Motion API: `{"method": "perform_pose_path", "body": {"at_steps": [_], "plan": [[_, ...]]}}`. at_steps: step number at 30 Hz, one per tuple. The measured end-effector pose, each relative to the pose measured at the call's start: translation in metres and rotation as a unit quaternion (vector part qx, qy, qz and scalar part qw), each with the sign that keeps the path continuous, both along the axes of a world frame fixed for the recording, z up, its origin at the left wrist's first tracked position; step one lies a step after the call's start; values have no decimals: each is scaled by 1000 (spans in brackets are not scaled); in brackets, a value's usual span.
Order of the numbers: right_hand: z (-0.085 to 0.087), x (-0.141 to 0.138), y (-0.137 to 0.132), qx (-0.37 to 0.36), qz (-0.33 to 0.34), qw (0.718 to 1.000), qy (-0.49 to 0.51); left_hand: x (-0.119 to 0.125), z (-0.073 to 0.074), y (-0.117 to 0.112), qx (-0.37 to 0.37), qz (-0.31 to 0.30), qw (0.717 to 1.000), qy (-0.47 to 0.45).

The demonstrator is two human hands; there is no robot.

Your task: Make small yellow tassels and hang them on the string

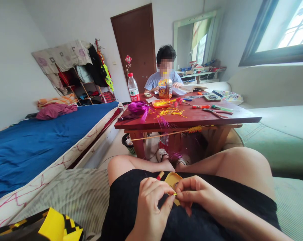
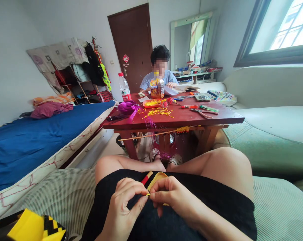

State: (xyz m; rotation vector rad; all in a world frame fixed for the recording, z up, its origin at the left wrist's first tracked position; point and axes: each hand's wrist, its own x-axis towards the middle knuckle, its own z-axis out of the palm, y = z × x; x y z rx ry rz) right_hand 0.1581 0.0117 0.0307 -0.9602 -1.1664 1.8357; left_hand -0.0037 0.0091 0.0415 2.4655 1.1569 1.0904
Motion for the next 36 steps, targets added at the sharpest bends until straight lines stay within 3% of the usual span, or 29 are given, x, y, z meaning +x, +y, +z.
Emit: {"method": "perform_pose_path", "body": {"at_steps": [23,36], "plan": [[-10,-2,1,-23,-1,1000,1,1,-3,0,71,-6,997,42],[-16,-3,2,-23,-5,1000,-11,1,0,1,38,-9,995,90]]}}
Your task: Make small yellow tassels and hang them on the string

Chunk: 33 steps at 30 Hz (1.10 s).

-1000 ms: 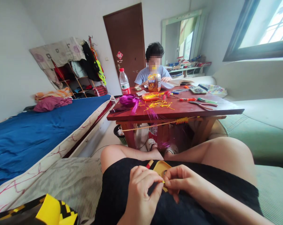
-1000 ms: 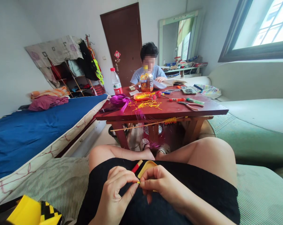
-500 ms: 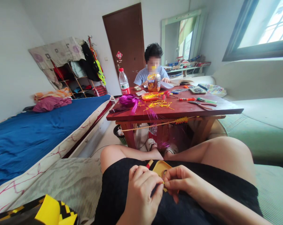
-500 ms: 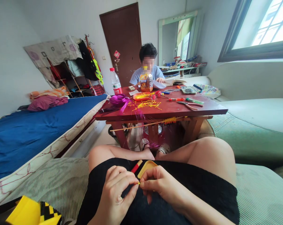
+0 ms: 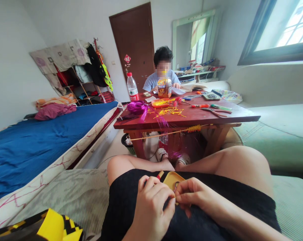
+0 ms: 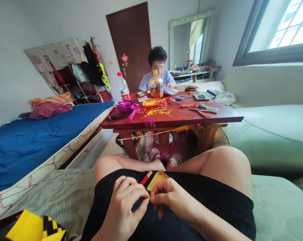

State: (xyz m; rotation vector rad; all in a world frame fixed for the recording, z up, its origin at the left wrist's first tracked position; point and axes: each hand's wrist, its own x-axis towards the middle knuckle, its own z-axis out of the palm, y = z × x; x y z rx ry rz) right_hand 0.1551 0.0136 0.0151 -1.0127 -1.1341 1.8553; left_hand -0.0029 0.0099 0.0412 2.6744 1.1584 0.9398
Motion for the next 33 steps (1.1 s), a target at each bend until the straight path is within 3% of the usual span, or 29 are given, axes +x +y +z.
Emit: {"method": "perform_pose_path", "body": {"at_steps": [10,13,15,18,20,22,27,33], "plan": [[-4,-1,-1,12,3,1000,-27,1,-4,-1,-39,6,999,-38],[1,-4,-6,59,-14,995,-77,4,-7,-3,-145,55,982,-103],[6,-6,-10,149,-41,971,-182,6,-9,-2,-294,97,935,-176],[11,-7,-16,288,-47,901,-320,8,-11,3,-502,89,806,-299],[12,-6,-18,331,-33,877,-347,7,-11,8,-580,49,739,-340],[10,-5,-17,340,-29,869,-359,5,-12,11,-610,20,712,-348],[9,-4,-15,333,-33,868,-368,0,-14,13,-543,43,753,-369],[5,-6,-17,379,-63,841,-380,6,-19,10,-517,88,742,-417]]}}
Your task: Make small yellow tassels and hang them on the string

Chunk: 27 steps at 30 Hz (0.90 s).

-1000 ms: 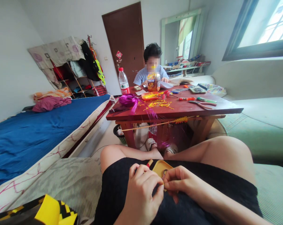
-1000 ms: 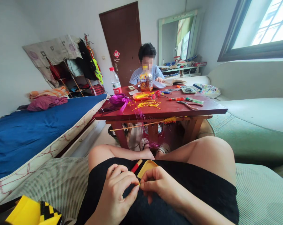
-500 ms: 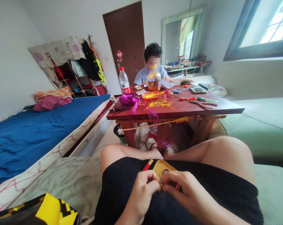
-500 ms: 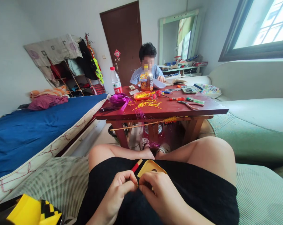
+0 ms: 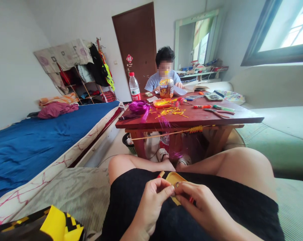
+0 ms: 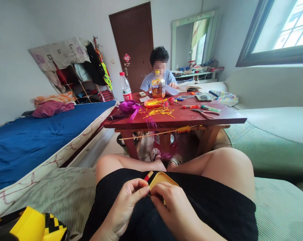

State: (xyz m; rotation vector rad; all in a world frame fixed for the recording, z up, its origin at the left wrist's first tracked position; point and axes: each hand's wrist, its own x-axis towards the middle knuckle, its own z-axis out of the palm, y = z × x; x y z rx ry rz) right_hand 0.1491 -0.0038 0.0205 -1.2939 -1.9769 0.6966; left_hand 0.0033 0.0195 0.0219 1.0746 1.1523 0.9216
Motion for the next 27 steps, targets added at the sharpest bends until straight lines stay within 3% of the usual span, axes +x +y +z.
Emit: {"method": "perform_pose_path", "body": {"at_steps": [3,6,8,13,18,23,27], "plan": [[-4,-3,0,117,-43,992,-16,4,2,-5,33,15,999,-21],[-6,-7,0,252,-75,964,-35,7,4,-10,56,31,997,-41],[-5,-10,0,295,-89,950,-42,9,3,-12,61,43,995,-60],[-4,-13,0,310,-106,944,-26,9,2,-12,-7,43,986,-158],[-3,-7,0,284,-53,957,5,4,4,-12,-83,9,977,-198],[-1,2,2,280,19,960,-9,-4,4,-8,-111,-19,982,-152],[-1,8,6,291,78,952,-49,-9,8,-1,-83,-90,989,-80]]}}
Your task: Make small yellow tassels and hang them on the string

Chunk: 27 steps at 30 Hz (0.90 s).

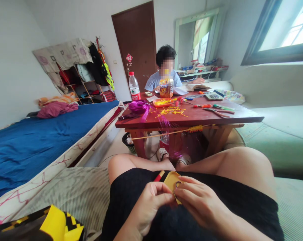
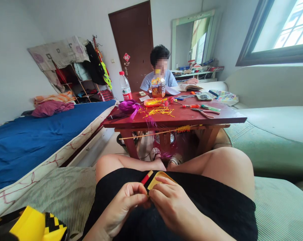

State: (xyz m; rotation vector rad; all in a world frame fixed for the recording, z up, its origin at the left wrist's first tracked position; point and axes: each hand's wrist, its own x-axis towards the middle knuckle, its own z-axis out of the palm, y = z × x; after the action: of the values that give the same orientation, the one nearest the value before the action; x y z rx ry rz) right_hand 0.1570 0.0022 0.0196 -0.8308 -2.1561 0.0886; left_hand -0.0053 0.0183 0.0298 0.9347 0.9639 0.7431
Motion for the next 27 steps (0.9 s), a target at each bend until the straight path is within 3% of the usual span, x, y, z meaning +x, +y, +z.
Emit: {"method": "perform_pose_path", "body": {"at_steps": [8,19,23,27], "plan": [[-6,4,2,-11,35,998,-52,-2,3,10,-36,-57,997,-42],[-8,2,0,-36,33,998,-49,-2,-5,10,-72,-38,996,-37],[-4,1,-4,-199,11,980,1,4,-6,7,70,19,996,48],[-1,3,-4,-367,-31,927,63,5,-5,2,255,5,949,186]]}}
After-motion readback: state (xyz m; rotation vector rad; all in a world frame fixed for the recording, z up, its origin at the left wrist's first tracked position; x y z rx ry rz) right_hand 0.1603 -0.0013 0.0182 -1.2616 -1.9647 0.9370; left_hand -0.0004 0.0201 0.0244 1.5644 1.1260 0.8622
